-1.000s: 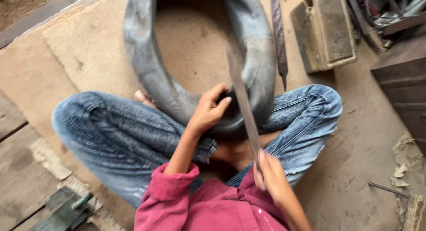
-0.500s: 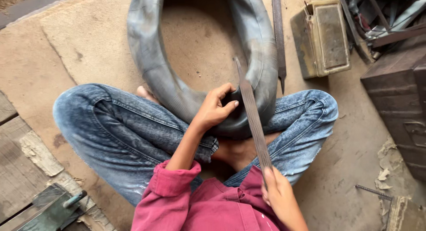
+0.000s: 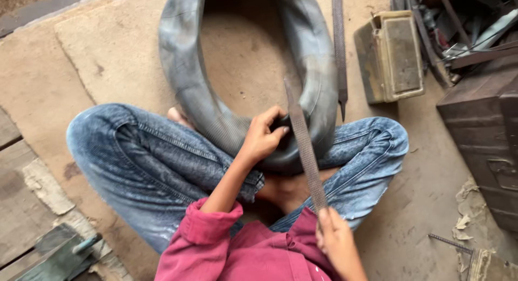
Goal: The person sits on the floor and uses a metal file to scrape the surface of a rubber tire tube. They repeatedly rub the file against the tube's surface, focusing on a specific area near the valve stem, likely preparing it for a patch.
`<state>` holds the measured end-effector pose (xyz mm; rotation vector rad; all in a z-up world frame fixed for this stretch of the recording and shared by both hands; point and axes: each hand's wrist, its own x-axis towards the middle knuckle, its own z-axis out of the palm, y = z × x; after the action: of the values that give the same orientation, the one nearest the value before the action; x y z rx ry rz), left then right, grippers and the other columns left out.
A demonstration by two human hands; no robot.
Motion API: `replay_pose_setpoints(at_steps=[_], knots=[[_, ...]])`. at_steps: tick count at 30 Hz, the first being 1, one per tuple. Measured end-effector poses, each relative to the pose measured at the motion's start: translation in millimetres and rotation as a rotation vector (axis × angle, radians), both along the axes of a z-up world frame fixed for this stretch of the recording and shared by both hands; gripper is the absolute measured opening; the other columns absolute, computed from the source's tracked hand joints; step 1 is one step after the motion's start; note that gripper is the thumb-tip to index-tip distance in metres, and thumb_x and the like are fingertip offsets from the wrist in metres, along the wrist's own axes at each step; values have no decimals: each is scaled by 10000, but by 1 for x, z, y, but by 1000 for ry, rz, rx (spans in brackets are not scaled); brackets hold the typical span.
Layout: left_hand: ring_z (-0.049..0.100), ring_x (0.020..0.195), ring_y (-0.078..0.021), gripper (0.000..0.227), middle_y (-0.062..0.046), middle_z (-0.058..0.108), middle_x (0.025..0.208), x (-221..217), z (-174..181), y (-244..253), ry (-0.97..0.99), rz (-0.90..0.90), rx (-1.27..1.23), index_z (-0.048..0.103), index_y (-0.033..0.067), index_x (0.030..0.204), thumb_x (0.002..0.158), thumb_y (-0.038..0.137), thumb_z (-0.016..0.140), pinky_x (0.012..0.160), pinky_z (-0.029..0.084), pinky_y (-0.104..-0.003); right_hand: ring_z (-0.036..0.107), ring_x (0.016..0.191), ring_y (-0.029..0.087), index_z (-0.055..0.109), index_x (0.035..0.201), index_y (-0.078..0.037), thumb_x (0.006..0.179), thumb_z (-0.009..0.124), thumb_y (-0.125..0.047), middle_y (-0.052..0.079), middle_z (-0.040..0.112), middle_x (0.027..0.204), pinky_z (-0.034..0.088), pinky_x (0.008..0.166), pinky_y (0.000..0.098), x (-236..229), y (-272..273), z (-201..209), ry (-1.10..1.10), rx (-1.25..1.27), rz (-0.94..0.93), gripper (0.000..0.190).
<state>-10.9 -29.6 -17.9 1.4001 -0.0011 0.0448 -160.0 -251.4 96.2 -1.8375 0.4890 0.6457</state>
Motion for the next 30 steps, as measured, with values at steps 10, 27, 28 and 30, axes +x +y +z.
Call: replay_pose_setpoints(at_steps=[10,27,28,30], knots=[[551,840,-119,224,-111,634,830,3,-5,2,-61,-57,-9,604,-24,986,807,28,729,775,506,-297,422,357,114,495,816,-65,1056,464,-427,16,459,516,378,340,287,140,50,-21,-4,217,-20,435],[624,853,-93,215,-33,695,881,6,-4,4,82,-87,-88,654,-9,1039,834,16,716,777,527,-279,364,374,60,532,876,-75,1053,482,-263,-28,441,519,287,358,247,96,39,6,-225,95,100,263],[620,843,-92,214,-36,692,871,3,-2,6,71,-88,-56,656,-10,1040,836,20,714,775,525,-278,380,381,60,527,913,-88,1052,488,-260,-31,452,538,322,373,243,115,52,0,-287,130,127,225],[624,824,-98,205,-52,692,843,0,4,8,24,-53,9,657,-24,1016,830,24,729,776,532,-281,402,399,61,513,918,-68,1058,500,-247,-24,476,558,326,381,244,128,64,-3,-214,92,118,227]])
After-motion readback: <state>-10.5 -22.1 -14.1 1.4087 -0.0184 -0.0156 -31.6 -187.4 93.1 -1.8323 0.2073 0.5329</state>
